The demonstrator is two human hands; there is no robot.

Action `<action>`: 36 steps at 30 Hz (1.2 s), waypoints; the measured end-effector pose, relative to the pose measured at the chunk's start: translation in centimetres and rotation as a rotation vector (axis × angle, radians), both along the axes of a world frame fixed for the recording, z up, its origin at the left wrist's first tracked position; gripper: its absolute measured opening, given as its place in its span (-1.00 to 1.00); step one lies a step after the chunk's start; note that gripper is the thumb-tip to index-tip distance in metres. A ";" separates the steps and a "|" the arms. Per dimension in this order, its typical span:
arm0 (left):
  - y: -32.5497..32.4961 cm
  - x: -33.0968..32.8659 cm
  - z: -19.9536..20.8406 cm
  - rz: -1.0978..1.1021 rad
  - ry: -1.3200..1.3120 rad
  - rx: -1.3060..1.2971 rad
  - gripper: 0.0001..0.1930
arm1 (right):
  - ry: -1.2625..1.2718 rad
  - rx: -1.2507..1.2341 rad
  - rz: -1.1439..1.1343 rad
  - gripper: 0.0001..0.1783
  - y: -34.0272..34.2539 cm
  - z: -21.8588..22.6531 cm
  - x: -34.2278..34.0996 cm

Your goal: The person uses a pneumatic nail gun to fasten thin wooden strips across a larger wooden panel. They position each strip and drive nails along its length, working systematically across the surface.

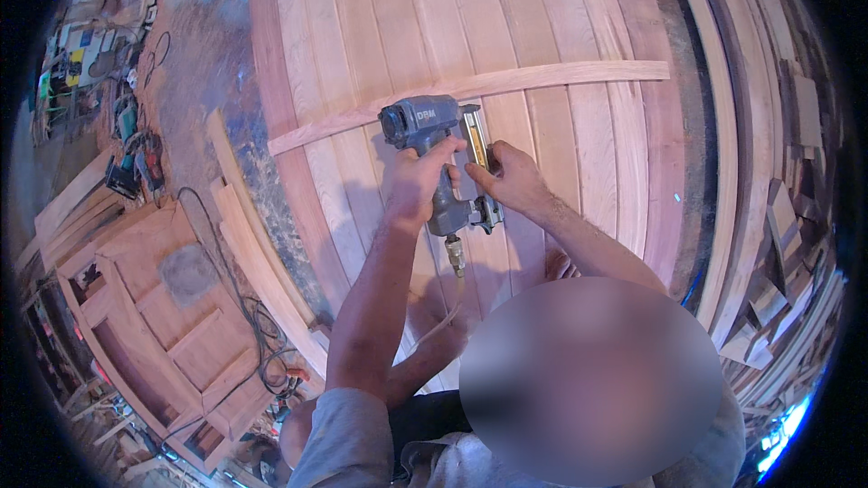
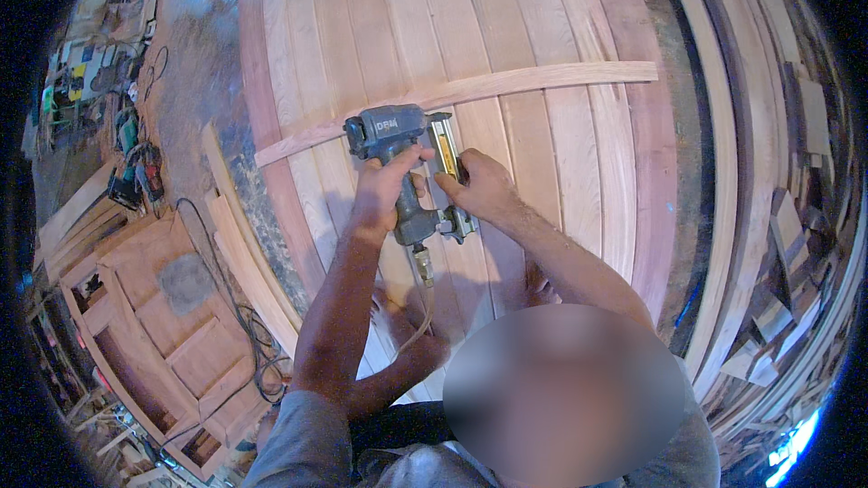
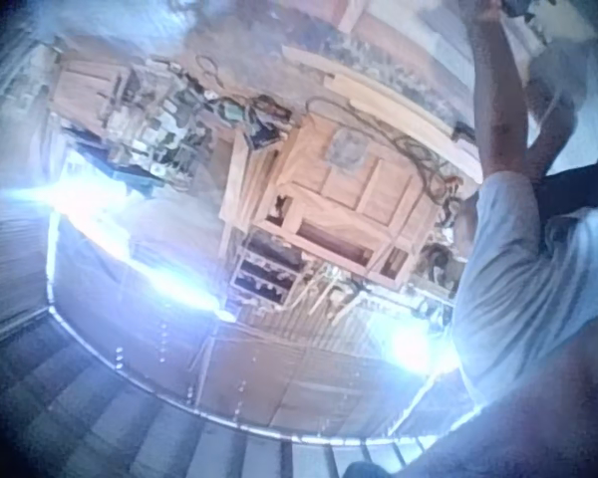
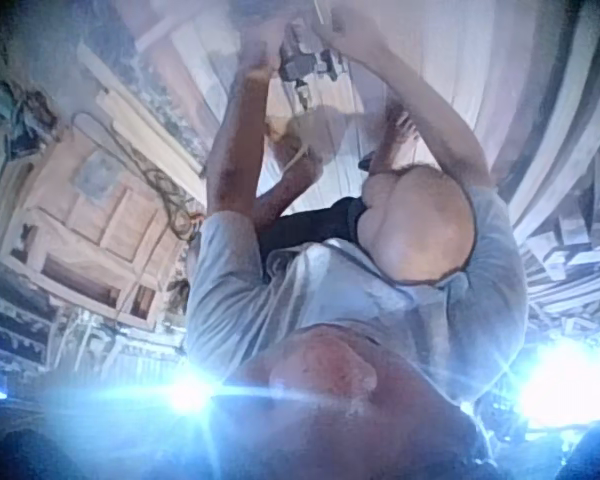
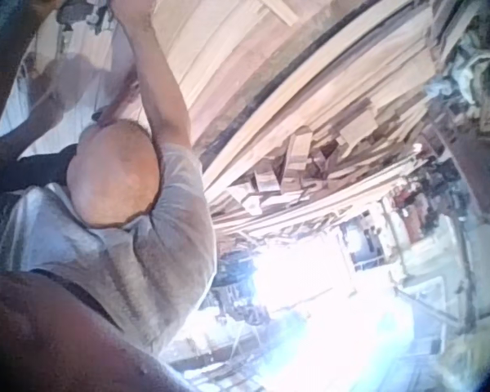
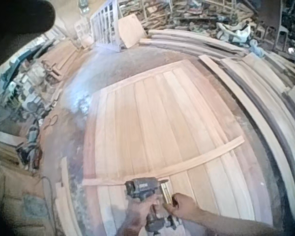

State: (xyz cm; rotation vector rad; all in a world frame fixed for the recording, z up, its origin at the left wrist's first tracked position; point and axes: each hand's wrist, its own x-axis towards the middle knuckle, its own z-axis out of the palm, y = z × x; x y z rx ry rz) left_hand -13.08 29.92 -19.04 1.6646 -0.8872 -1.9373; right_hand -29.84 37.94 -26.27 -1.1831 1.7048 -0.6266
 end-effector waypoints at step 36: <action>1.7 -5.2 0.2 -0.015 0.019 -0.051 -0.77 | -0.007 -0.039 -0.037 -0.45 2.0 0.3 -4.8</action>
